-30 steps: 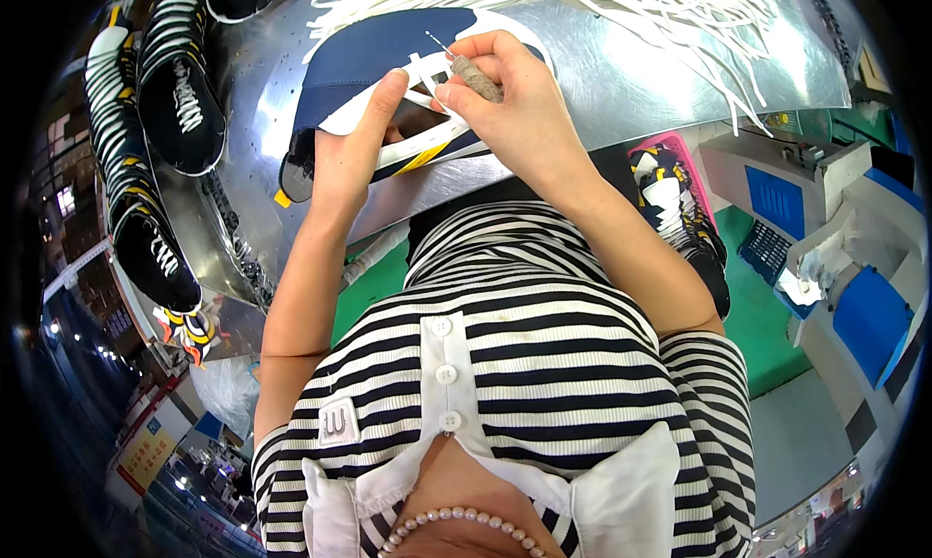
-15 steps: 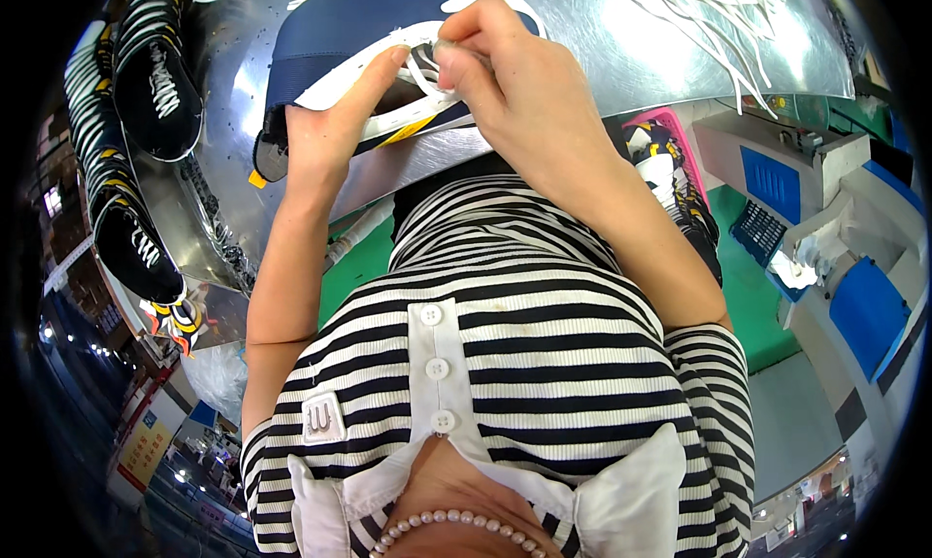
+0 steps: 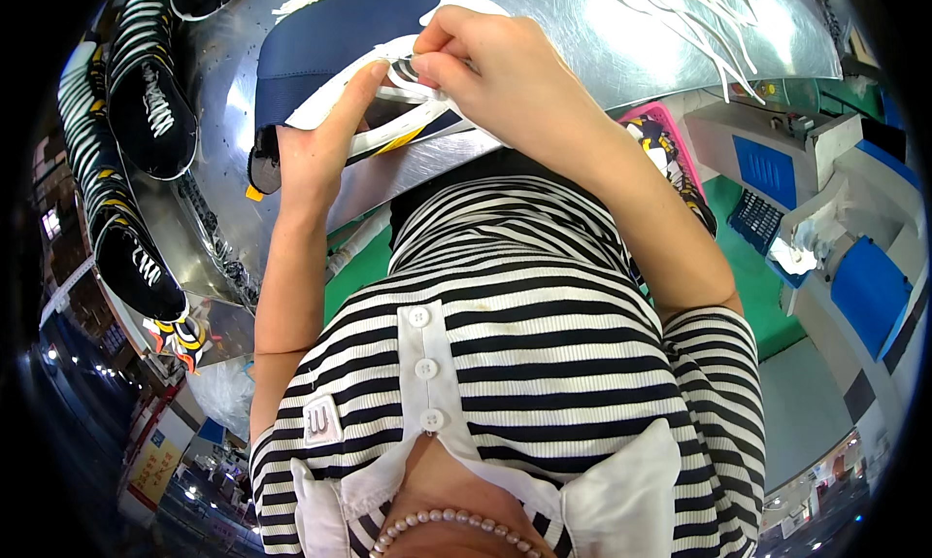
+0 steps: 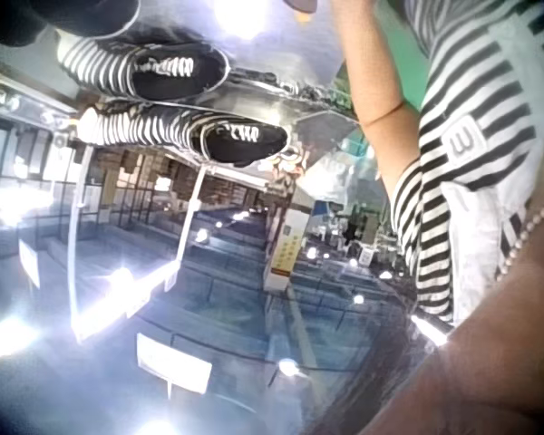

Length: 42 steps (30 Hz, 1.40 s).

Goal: The person laces a blue and white sneaker by threading white shoelaces through the eyelets using a small metal tool. They repeatedly pull the laces tight and adjust the shoe on the metal workbench.

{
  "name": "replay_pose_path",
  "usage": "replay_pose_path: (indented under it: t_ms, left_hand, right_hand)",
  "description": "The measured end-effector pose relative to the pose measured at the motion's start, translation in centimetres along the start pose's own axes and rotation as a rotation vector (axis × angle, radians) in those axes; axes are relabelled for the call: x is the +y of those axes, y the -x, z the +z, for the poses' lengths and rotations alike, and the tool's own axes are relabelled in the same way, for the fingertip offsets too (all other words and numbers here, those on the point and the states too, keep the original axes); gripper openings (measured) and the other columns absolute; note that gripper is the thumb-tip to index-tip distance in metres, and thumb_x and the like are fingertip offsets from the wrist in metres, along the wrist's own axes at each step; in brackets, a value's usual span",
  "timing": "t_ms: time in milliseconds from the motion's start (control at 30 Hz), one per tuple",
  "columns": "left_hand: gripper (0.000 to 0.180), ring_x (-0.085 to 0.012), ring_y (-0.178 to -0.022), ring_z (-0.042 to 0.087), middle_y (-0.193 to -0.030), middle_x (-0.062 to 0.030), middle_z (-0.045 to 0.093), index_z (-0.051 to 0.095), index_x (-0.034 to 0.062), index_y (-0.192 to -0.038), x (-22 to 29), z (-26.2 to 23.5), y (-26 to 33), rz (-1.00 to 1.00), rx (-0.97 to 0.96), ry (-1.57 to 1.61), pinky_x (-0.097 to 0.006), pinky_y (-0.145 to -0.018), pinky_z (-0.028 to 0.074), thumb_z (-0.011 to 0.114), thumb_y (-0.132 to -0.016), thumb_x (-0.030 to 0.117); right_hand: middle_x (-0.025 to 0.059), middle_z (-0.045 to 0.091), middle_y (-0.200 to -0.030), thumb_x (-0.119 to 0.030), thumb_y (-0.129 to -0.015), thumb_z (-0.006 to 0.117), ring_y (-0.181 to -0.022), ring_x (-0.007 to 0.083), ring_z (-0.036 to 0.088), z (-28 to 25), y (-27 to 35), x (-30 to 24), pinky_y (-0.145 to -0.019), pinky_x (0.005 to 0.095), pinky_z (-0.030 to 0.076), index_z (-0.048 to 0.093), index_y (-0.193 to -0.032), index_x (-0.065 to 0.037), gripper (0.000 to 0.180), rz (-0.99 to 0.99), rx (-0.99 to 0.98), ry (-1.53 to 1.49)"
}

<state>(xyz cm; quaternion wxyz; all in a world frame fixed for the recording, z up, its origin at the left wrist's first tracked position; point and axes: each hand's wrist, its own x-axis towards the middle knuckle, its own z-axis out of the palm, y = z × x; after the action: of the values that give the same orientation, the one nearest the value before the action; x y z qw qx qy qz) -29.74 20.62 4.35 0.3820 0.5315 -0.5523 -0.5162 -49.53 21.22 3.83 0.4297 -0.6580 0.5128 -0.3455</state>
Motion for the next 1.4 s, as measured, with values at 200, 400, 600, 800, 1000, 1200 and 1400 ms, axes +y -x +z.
replay_pose_path:
  t_ms: [200,400,600,800,1000,1200,1400]
  left_hand:
    - [0.013,-0.0083,-0.078,0.065,-0.089,-0.0032,0.070,0.069,-0.0016,-0.096,0.0,-0.1,0.1,0.011,0.030,-0.027,-0.023,-0.068,0.051,0.072,-0.087,0.007]
    - [0.014,-0.0093,-0.076,0.063,-0.091,-0.0041,0.070,0.068,-0.0006,-0.099,-1.1,0.5,1.1,0.174,0.069,-0.041,-0.024,-0.066,0.049,0.070,-0.088,0.009]
    - [0.015,-0.0061,-0.059,0.052,-0.076,0.0000,0.065,0.071,0.0018,-0.094,-0.6,-0.2,0.7,-0.037,-0.025,0.048,-0.022,-0.052,0.039,0.070,-0.089,0.016]
    - [0.033,-0.0128,-0.089,0.063,-0.098,-0.0047,0.069,0.067,0.0004,-0.109,1.1,-1.5,-0.3,-0.189,-0.117,0.074,-0.026,-0.080,0.050,0.078,-0.083,0.018]
    - [0.033,-0.0135,-0.090,0.065,-0.101,-0.0048,0.070,0.068,0.0008,-0.109,-0.2,-1.0,-1.3,-0.132,-0.026,-0.105,-0.028,-0.082,0.052,0.080,-0.080,0.009]
    - [0.031,-0.0139,-0.088,0.059,-0.096,-0.0063,0.066,0.066,-0.0024,-0.111,1.4,-5.8,0.1,-0.371,-0.536,0.497,-0.025,-0.082,0.047,0.072,-0.084,0.013]
    - [0.032,-0.0191,-0.085,0.054,-0.091,-0.0056,0.053,0.055,0.0027,-0.098,11.2,-14.6,7.0,0.339,-0.067,1.327,-0.031,-0.072,0.048,0.070,-0.070,-0.004]
  right_hand:
    - [0.0026,0.066,-0.073,-0.012,-0.093,0.063,-0.058,0.0097,0.052,0.1,0.2,-0.9,-0.053,0.0246,0.042,0.064,-0.099,0.002,0.015,0.087,-0.007,-0.065]
    - [0.0153,0.062,-0.069,-0.011,-0.090,0.060,-0.059,0.0275,0.060,1.0,-1.1,-1.2,-0.056,0.0361,0.045,0.060,-0.090,0.001,0.012,-0.110,-0.012,0.299]
    - [0.0221,0.066,-0.078,-0.013,-0.087,0.060,-0.075,0.0382,0.066,0.8,-2.8,-2.4,-0.067,0.0467,0.051,0.061,-0.083,0.002,0.015,-0.114,-0.184,0.511]
    - [0.0061,0.065,-0.075,-0.017,-0.099,0.053,-0.068,0.0141,0.061,0.1,-3.7,-0.1,-0.064,0.0272,0.047,0.061,-0.109,-0.002,0.019,-0.057,0.075,-0.104]
    - [0.0089,0.069,-0.078,-0.016,-0.094,0.060,-0.071,0.0271,0.068,3.6,-4.0,2.6,-0.062,0.0368,0.050,0.059,-0.106,-0.006,0.016,-0.254,0.253,0.073]
    - [0.0249,0.065,-0.084,-0.019,-0.099,0.049,-0.078,0.0434,0.064,4.2,-4.3,1.9,-0.069,0.0517,0.050,0.052,-0.106,-0.004,0.017,-0.027,0.247,0.274]
    - [0.0227,0.066,-0.085,-0.021,-0.098,0.052,-0.077,0.0426,0.064,4.6,-4.8,1.6,-0.069,0.0516,0.051,0.053,-0.106,-0.005,0.018,0.068,0.308,0.397]
